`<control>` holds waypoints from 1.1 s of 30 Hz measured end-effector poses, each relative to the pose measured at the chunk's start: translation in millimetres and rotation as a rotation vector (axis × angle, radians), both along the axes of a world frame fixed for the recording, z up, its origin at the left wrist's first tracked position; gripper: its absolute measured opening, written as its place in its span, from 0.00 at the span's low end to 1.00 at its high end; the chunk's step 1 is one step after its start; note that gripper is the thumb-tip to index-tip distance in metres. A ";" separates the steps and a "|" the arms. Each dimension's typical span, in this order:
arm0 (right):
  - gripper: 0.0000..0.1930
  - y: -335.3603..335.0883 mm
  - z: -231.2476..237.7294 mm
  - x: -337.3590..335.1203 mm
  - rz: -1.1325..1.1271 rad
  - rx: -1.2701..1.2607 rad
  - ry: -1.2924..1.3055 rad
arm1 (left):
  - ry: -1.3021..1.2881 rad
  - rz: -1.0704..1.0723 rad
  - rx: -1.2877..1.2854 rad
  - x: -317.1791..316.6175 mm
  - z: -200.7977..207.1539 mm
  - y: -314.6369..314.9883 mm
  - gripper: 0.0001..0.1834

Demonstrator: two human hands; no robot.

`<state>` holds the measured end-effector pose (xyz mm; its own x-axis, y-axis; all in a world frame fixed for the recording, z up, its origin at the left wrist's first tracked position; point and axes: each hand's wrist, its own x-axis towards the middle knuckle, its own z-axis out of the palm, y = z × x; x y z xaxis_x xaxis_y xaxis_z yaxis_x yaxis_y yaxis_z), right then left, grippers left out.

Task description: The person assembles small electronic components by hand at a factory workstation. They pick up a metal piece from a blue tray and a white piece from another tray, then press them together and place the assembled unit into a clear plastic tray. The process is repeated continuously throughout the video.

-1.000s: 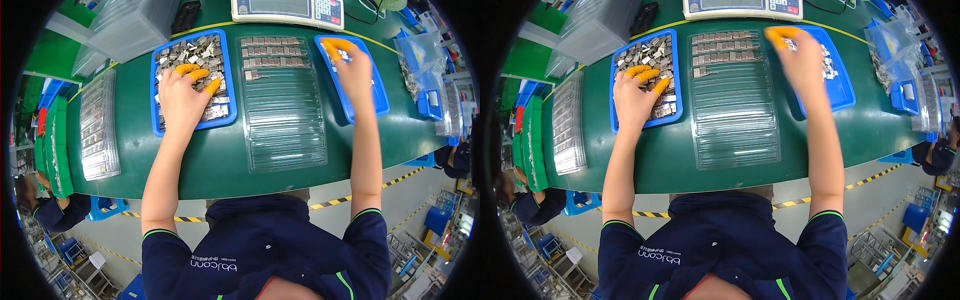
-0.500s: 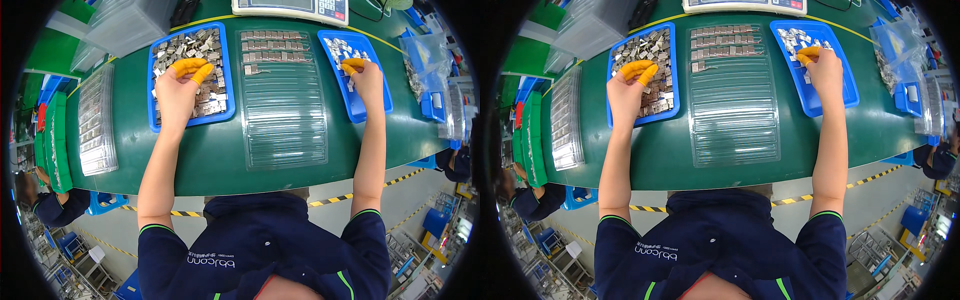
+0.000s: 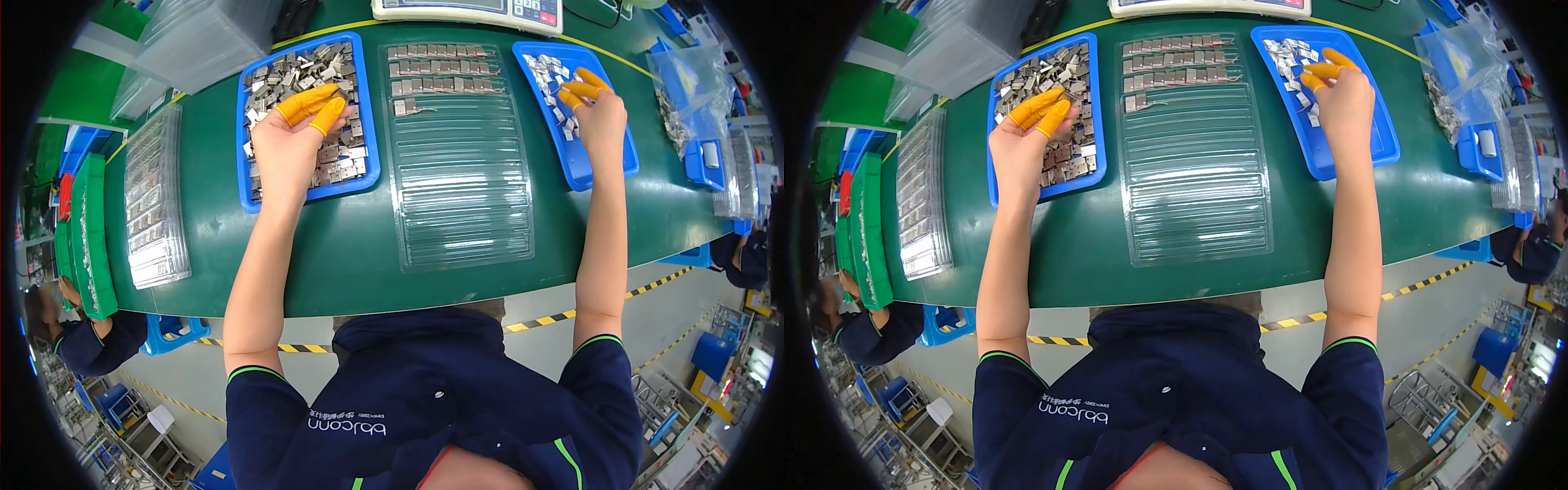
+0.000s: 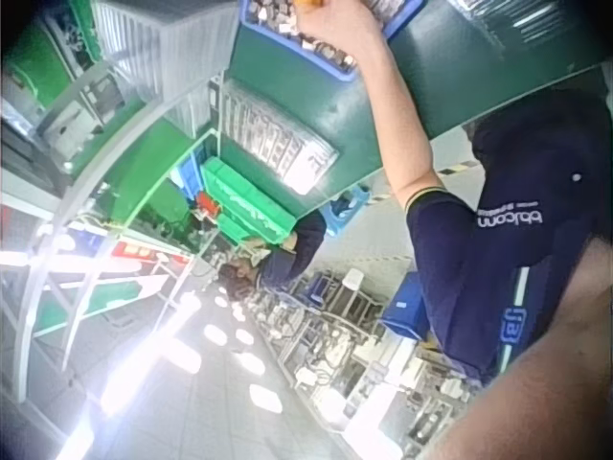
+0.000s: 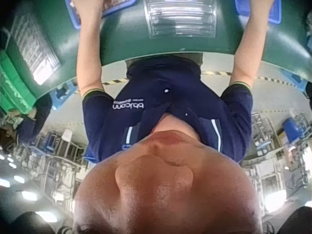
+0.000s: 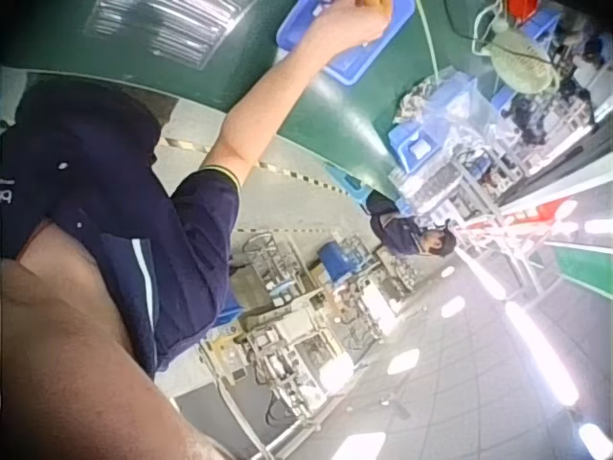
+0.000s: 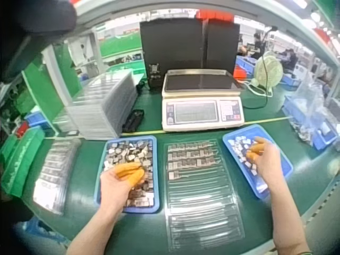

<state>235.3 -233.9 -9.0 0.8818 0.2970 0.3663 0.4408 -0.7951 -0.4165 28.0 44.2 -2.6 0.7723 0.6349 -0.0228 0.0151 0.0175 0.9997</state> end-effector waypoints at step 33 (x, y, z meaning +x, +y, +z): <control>0.09 88.2 16.7 -109.7 0.495 1.029 0.902 | -0.093 -0.217 -0.159 -8.0 -6.7 -41.3 0.18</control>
